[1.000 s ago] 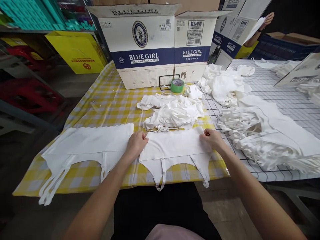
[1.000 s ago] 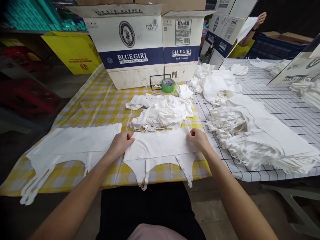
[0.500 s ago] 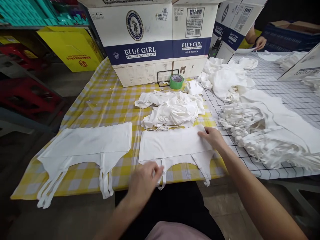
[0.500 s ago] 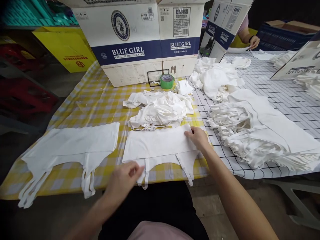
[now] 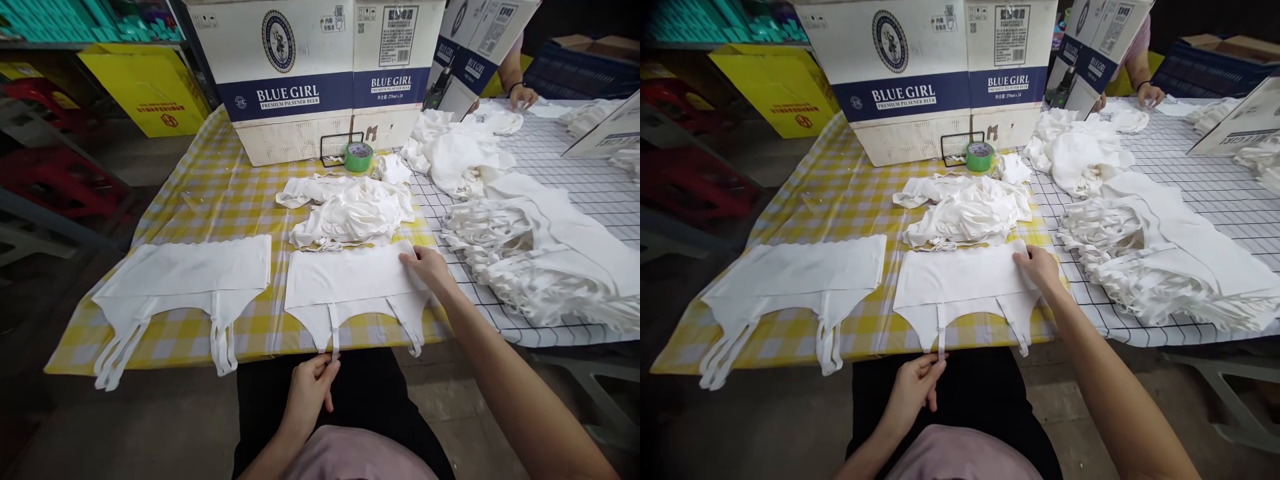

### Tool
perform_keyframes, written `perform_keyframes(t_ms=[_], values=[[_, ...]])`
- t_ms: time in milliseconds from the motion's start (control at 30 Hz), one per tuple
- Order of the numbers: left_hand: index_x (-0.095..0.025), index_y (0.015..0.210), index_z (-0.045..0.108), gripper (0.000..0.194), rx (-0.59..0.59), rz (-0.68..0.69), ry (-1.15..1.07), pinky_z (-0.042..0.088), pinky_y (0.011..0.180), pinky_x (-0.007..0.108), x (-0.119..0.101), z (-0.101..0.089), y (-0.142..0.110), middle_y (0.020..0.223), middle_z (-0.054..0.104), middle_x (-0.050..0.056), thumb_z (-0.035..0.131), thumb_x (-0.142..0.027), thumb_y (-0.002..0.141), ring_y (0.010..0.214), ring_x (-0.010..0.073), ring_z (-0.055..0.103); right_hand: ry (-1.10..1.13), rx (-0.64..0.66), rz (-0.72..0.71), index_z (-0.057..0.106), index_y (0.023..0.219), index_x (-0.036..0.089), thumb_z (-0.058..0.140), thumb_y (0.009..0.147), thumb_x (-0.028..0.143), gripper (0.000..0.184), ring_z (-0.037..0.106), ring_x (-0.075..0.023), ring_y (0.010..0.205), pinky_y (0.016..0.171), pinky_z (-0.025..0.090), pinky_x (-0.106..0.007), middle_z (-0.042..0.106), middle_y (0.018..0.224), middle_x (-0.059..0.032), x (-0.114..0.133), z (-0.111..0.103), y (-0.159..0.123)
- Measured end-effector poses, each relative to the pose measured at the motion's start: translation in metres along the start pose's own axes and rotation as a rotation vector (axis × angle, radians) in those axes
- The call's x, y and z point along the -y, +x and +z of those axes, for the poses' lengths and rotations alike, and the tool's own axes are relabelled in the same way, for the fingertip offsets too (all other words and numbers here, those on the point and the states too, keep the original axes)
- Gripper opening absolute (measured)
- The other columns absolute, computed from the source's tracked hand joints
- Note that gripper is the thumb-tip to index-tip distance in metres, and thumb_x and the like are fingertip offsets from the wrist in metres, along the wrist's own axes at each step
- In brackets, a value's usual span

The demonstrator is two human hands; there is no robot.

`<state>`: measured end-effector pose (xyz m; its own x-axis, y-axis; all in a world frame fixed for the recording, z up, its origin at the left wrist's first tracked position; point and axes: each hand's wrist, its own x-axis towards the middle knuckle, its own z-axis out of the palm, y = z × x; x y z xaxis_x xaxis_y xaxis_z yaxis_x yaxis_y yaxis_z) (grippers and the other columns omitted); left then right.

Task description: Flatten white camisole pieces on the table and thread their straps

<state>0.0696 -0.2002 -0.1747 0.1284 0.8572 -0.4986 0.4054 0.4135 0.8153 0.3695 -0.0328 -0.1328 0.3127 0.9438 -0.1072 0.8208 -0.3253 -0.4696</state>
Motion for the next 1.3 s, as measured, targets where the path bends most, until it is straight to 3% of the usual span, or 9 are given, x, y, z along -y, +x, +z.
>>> perform_keyframes(t_ms=[167, 367, 600, 833, 933, 1033, 1100, 1167, 1300], values=[[-0.011, 0.083, 0.066, 0.037, 0.010, 0.028, -0.175, 0.026, 0.040, 0.018, -0.016, -0.006, -0.017, 0.038, 0.044, -0.004, 0.051, -0.045, 0.081, 0.034, 0.0077, 0.043, -0.031, -0.027, -0.005, 0.062, 0.073, 0.019, 0.046, 0.073, 0.049, 0.033, 0.050, -0.0159, 0.059, 0.052, 0.027, -0.025, 0.057, 0.062, -0.0006, -0.001, 0.002, -0.001], [-0.013, 0.085, 0.066, 0.031, 0.041, -0.030, -0.259, 0.029, 0.040, 0.018, -0.032, -0.020, -0.036, 0.043, 0.045, -0.004, 0.057, -0.041, 0.077, 0.036, 0.0068, 0.041, -0.031, -0.065, -0.002, 0.058, 0.069, 0.020, 0.048, 0.072, 0.048, 0.031, 0.048, -0.0159, 0.058, 0.052, 0.025, -0.025, 0.057, 0.061, -0.0007, -0.004, 0.006, 0.000], [-0.014, 0.071, 0.067, 0.029, 0.031, -0.041, -0.181, 0.033, 0.044, 0.019, -0.043, -0.023, -0.039, 0.041, 0.046, -0.003, 0.059, -0.041, 0.076, 0.039, 0.0073, 0.041, -0.023, -0.059, -0.008, 0.057, 0.068, 0.019, 0.048, 0.073, 0.049, 0.031, 0.047, -0.0161, 0.058, 0.052, 0.025, -0.026, 0.057, 0.062, -0.0010, -0.004, 0.005, -0.001], [-0.015, 0.078, 0.066, 0.031, 0.028, -0.012, -0.156, 0.035, 0.051, 0.021, -0.041, -0.024, -0.041, 0.041, 0.049, -0.003, 0.052, -0.042, 0.081, 0.043, 0.0090, 0.045, -0.010, -0.060, -0.002, 0.056, 0.068, 0.019, 0.050, 0.073, 0.047, 0.029, 0.047, -0.0157, 0.056, 0.053, 0.029, -0.027, 0.054, 0.059, 0.0000, -0.006, 0.007, 0.002], [-0.013, 0.089, 0.064, 0.034, 0.075, -0.046, -0.274, 0.033, 0.048, 0.021, -0.037, -0.024, -0.041, 0.042, 0.049, -0.003, 0.048, -0.043, 0.084, 0.043, 0.0096, 0.048, 0.098, -0.234, -0.047, 0.056, 0.093, 0.017, 0.050, 0.076, 0.039, 0.029, 0.050, -0.0177, 0.064, 0.058, 0.037, -0.029, 0.057, 0.077, -0.0035, 0.002, 0.006, -0.011], [-0.011, 0.090, 0.062, 0.035, 0.124, -0.112, -0.424, 0.029, 0.044, 0.020, -0.035, -0.025, -0.039, 0.042, 0.047, -0.004, 0.048, -0.043, 0.084, 0.039, 0.0087, 0.047, 0.181, -0.423, -0.317, 0.047, 0.115, 0.017, 0.049, 0.079, 0.027, 0.037, 0.051, -0.0225, 0.088, 0.072, 0.043, -0.035, 0.051, 0.106, -0.0109, 0.022, 0.003, -0.046], [-0.011, 0.089, 0.061, 0.034, 0.126, -0.133, -0.481, 0.027, 0.042, 0.019, -0.034, -0.026, -0.037, 0.043, 0.045, -0.005, 0.049, -0.042, 0.083, 0.038, 0.0080, 0.047, 0.200, -0.247, -0.615, 0.050, 0.114, 0.020, 0.047, 0.081, 0.018, 0.033, 0.048, -0.0232, 0.096, 0.080, 0.042, -0.038, 0.049, 0.110, -0.0105, 0.040, 0.003, -0.078], [-0.011, 0.088, 0.061, 0.033, 0.131, -0.138, -0.510, 0.026, 0.041, 0.018, -0.035, -0.027, -0.035, 0.042, 0.045, -0.006, 0.050, -0.042, 0.083, 0.037, 0.0074, 0.046, 0.192, 0.084, -0.881, 0.054, 0.111, 0.024, 0.047, 0.081, 0.014, 0.033, 0.048, -0.0222, 0.096, 0.080, 0.043, -0.036, 0.051, 0.108, -0.0087, 0.058, 0.008, -0.111], [-0.011, 0.085, 0.058, 0.032, 0.188, -0.156, -0.546, 0.025, 0.041, 0.018, -0.040, -0.027, -0.031, 0.042, 0.044, -0.006, 0.050, -0.042, 0.083, 0.036, 0.0066, 0.044, 0.120, 0.415, -1.080, 0.061, 0.104, 0.025, 0.051, 0.084, 0.018, 0.023, 0.047, -0.0204, 0.089, 0.075, 0.043, -0.033, 0.055, 0.100, -0.0072, 0.082, 0.029, -0.147]])
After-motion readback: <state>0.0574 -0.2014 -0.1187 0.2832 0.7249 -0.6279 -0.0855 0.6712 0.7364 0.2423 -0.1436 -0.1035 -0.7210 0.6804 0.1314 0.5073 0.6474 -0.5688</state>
